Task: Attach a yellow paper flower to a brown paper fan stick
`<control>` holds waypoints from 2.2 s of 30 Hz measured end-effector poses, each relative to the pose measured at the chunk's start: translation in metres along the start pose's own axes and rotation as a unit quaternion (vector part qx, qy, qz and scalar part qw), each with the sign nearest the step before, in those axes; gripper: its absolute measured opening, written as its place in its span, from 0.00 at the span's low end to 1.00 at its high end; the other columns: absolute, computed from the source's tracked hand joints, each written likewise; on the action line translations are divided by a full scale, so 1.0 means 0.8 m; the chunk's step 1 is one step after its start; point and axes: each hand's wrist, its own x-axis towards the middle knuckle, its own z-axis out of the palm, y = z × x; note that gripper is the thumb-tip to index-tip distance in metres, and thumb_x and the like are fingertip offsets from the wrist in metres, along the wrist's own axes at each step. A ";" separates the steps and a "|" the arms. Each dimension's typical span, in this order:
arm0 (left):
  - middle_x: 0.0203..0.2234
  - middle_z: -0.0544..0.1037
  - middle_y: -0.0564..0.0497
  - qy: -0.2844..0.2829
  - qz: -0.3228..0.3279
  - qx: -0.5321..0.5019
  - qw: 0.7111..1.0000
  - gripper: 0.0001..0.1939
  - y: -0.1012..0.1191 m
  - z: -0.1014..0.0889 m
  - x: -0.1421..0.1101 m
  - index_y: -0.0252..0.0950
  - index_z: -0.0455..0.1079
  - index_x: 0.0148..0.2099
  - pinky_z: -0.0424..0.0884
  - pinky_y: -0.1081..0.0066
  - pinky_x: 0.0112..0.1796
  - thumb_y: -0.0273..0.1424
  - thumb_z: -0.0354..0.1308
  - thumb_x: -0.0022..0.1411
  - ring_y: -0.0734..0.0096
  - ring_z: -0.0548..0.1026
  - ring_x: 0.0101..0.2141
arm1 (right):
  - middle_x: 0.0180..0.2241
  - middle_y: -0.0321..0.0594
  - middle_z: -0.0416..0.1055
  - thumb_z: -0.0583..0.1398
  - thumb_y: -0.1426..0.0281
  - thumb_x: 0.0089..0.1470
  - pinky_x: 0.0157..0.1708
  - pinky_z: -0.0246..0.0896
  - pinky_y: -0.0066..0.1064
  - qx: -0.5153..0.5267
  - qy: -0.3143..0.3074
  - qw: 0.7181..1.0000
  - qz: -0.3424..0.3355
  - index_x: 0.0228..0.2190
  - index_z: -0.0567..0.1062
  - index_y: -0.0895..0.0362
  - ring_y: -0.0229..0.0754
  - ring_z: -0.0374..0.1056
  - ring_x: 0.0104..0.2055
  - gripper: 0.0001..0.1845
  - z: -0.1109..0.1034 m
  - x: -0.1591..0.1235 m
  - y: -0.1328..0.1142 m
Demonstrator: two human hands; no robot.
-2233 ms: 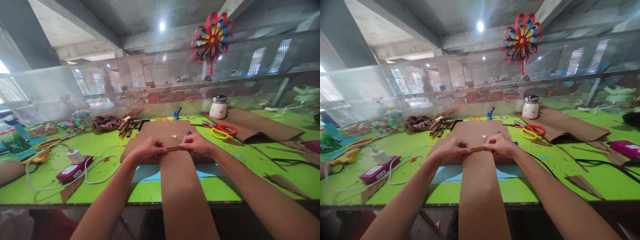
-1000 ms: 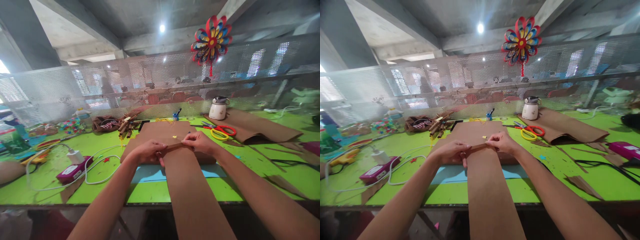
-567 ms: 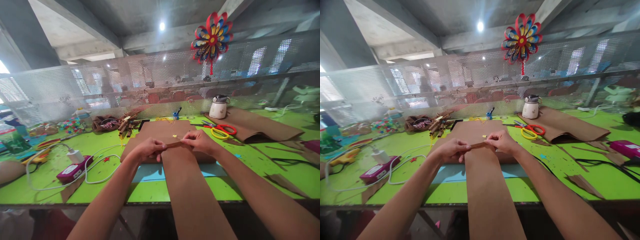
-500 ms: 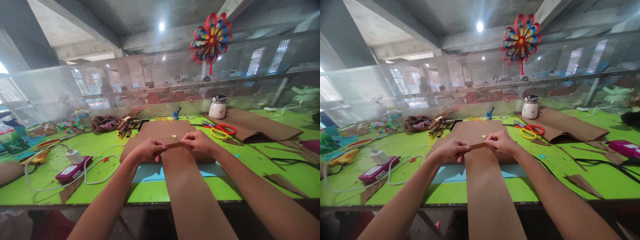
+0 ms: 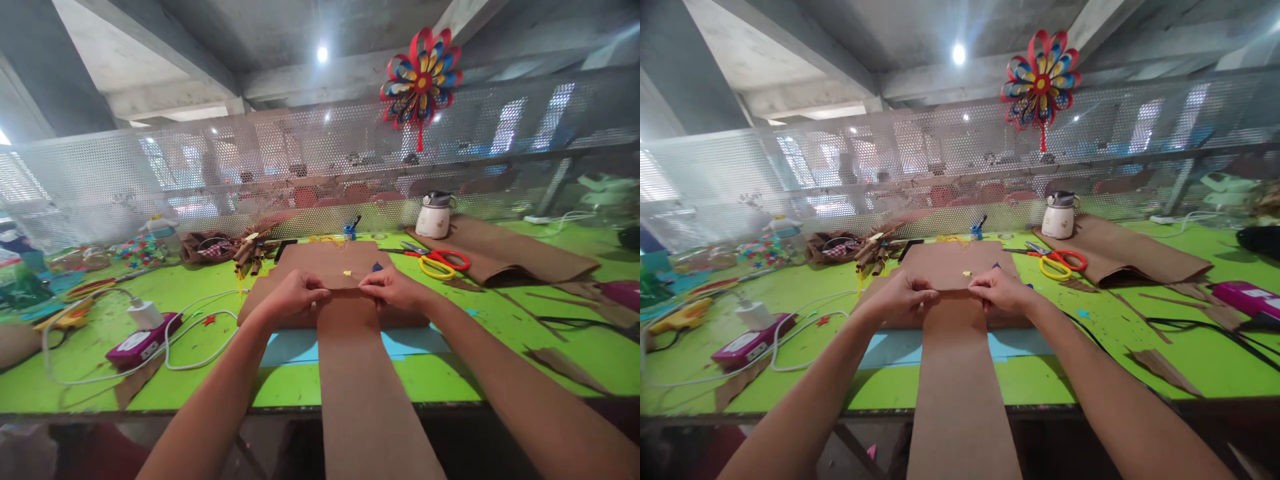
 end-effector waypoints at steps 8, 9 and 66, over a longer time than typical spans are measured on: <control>0.13 0.66 0.55 -0.009 0.008 -0.034 0.999 0.17 -0.005 -0.009 0.001 0.32 0.67 0.25 0.57 0.76 0.21 0.41 0.53 0.56 0.78 0.63 0.16 | 0.22 0.36 0.66 0.52 0.59 0.54 0.25 0.54 0.26 0.042 -0.028 0.999 0.004 0.34 0.73 0.62 0.34 0.61 0.23 0.19 -0.002 -0.001 -0.001; 0.12 0.66 0.54 -0.022 0.008 -0.035 0.999 0.19 -0.004 -0.009 -0.001 0.33 0.67 0.24 0.57 0.76 0.21 0.42 0.52 0.57 0.78 0.64 0.17 | 0.22 0.36 0.66 0.52 0.59 0.54 0.26 0.54 0.27 0.044 -0.026 0.999 0.000 0.34 0.73 0.62 0.34 0.61 0.23 0.19 -0.002 -0.001 0.000; 0.22 0.69 0.51 -0.069 -0.040 -0.126 0.989 0.23 0.007 0.011 -0.003 0.30 0.71 0.31 0.59 0.75 0.24 0.47 0.51 0.55 0.75 0.63 0.24 | 0.27 0.39 0.72 0.53 0.64 0.55 0.30 0.55 0.26 -0.052 0.053 0.994 -0.081 0.29 0.75 0.61 0.37 0.63 0.30 0.16 0.027 0.005 -0.011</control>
